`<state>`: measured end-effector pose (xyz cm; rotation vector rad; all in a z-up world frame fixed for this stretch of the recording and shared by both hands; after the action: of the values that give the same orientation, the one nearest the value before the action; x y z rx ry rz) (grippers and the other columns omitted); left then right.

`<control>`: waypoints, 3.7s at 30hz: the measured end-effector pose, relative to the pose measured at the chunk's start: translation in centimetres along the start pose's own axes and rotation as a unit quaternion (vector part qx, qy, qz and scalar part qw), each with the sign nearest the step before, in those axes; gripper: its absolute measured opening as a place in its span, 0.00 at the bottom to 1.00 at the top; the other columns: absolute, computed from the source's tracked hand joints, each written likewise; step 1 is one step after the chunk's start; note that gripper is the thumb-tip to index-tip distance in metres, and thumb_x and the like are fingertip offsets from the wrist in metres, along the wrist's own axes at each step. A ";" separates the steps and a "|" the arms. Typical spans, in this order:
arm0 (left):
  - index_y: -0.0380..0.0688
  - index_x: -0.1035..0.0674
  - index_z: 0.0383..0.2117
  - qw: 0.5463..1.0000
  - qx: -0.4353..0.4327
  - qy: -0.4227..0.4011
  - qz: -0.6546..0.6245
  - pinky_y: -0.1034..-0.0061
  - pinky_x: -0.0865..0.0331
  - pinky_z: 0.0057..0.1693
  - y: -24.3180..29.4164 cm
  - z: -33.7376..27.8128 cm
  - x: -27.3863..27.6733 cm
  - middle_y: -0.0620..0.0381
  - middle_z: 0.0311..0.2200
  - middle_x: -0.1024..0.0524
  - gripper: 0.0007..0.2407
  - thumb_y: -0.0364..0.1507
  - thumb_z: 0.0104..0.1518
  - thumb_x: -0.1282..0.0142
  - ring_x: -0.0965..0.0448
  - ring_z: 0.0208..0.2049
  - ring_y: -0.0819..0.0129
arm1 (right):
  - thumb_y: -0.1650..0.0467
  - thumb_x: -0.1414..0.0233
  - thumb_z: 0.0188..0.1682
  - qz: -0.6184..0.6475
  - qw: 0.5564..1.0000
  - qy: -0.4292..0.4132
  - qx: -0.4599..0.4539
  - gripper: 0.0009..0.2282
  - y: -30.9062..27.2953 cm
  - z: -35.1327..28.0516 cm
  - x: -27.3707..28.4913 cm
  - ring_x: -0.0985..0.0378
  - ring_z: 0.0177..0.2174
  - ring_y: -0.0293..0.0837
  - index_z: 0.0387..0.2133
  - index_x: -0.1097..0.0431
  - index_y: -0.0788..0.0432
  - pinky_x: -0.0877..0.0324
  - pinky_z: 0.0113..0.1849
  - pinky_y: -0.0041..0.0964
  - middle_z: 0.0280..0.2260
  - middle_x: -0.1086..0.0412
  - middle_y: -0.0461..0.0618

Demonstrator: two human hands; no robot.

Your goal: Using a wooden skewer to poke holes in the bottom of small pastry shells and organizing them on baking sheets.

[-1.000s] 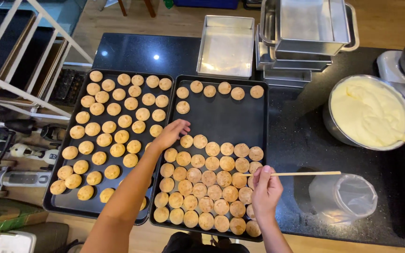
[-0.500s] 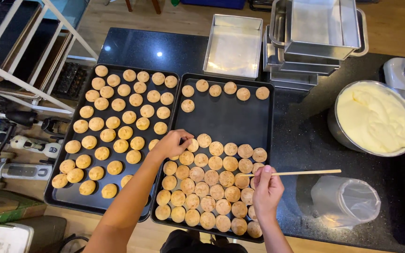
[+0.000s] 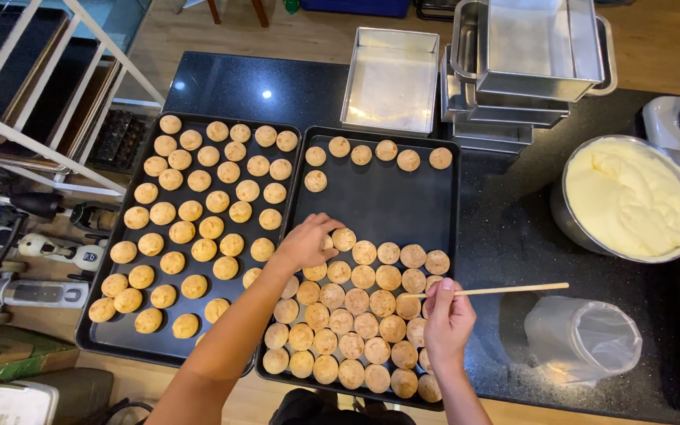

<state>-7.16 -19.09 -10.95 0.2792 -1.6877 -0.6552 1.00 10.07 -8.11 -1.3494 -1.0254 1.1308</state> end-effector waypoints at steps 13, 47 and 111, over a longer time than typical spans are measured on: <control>0.39 0.17 0.30 0.992 0.099 -0.045 0.060 0.64 0.28 0.56 0.8 0.3 0.4 0.54 0.46 0.26 0.20 0.48 0.54 0.39 0.25 0.52 0.58 | 0.66 0.56 0.61 0.014 1.000 0.009 -0.016 0.16 0.8 0.9 -0.5 0.44 0.20 0.27 0.23 0.35 0.59 0.50 0.22 0.24 0.20 0.39 0.37; 0.45 0.36 0.63 0.612 -0.037 0.067 -0.787 0.73 0.26 0.36 12.3 -1.6 3.9 0.51 0.46 0.27 0.19 0.40 0.72 0.69 0.26 0.36 0.68 | 0.67 0.57 0.62 -0.026 0.974 -0.069 0.216 0.15 -12.2 5.5 -7.6 0.38 0.23 0.29 0.26 0.35 0.61 0.43 0.25 0.26 0.25 0.35 0.42; 0.43 0.35 0.60 0.740 0.091 0.292 -0.598 0.75 0.31 0.52 16.6 -2.8 -2.7 0.52 0.44 0.29 0.18 0.40 0.73 0.70 0.27 0.45 0.68 | 0.74 0.52 0.54 -0.222 0.902 -0.126 0.348 0.07 -10.4 -1.0 -4.3 0.27 0.27 0.44 0.27 0.29 0.64 0.33 0.28 0.36 0.27 0.33 0.53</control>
<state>-1.06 -5.04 -3.55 1.6196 -0.7708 -1.1518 1.33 6.53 2.64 -0.3787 -0.9134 1.1709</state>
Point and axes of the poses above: each hand's wrist, its own z-axis towards the middle knuckle, its own x-axis out of the back of the hand, y = z × x, the point moved 2 cm from there along z, towards the middle knuckle
